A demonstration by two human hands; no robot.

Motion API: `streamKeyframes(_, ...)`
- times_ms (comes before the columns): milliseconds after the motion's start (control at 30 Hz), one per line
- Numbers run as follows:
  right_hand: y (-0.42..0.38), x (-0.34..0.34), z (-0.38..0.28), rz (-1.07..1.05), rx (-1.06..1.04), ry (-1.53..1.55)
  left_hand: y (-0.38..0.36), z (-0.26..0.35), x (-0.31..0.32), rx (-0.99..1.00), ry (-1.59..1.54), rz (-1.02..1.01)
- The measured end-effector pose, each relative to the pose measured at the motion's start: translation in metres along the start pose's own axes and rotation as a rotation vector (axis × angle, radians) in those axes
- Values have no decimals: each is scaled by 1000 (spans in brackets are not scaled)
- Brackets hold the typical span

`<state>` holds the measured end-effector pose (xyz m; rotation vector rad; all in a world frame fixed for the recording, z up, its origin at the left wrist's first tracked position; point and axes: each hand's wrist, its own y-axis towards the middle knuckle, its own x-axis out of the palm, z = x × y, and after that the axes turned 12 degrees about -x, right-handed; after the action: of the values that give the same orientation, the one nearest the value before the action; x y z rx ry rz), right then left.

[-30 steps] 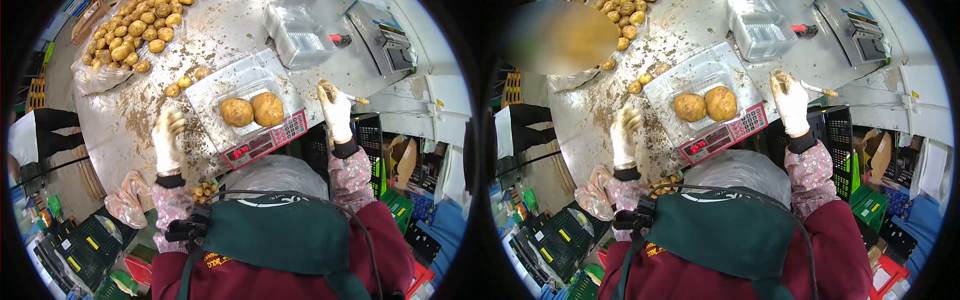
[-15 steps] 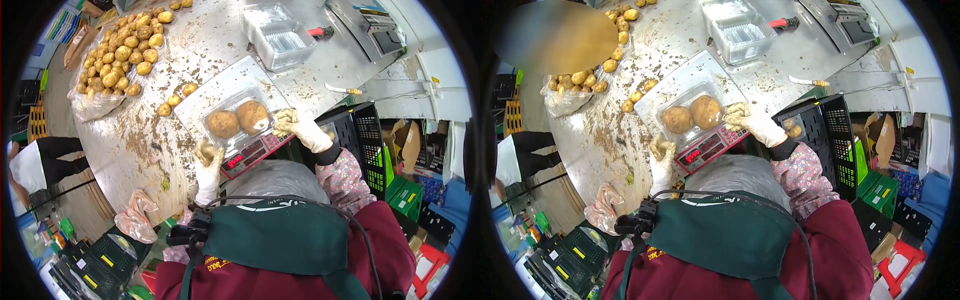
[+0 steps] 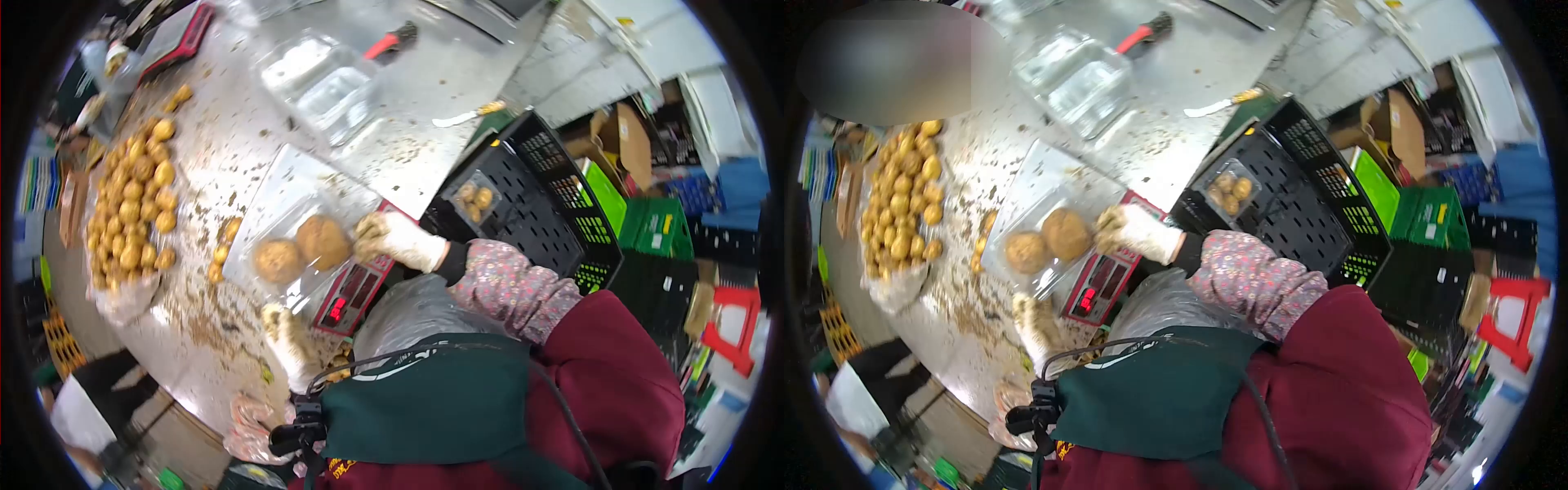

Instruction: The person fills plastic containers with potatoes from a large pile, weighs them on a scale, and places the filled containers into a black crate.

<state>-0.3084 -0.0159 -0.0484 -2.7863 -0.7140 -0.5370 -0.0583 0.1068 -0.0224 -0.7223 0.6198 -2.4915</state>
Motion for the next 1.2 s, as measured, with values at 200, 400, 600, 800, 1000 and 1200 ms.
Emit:
streamKeyframes(200, -13, -59, -46, -20, 104, -96, 22, 44, 26, -17, 64, -89)
streamKeyframes(400, -55, -120, -97, -269, -51, 10, 40, 29, 198, -471, 552, -748)
streamKeyframes(600, -209, -205, -51, 672, -131, 422, 124, -10, 283, 743, 1043, -465)
streamKeyframes(800, -293, -282, 47, 1034, -34, 241, 220, 10, 256, 827, 1520, -160)
streamKeyframes(1000, -266, -300, 154, 910, 402, 437, 231, 28, 269, 571, 1167, -163)
streamKeyframes(1200, -278, -320, 143, 874, 1026, -14, 223, 36, 256, 1224, 1102, 36)
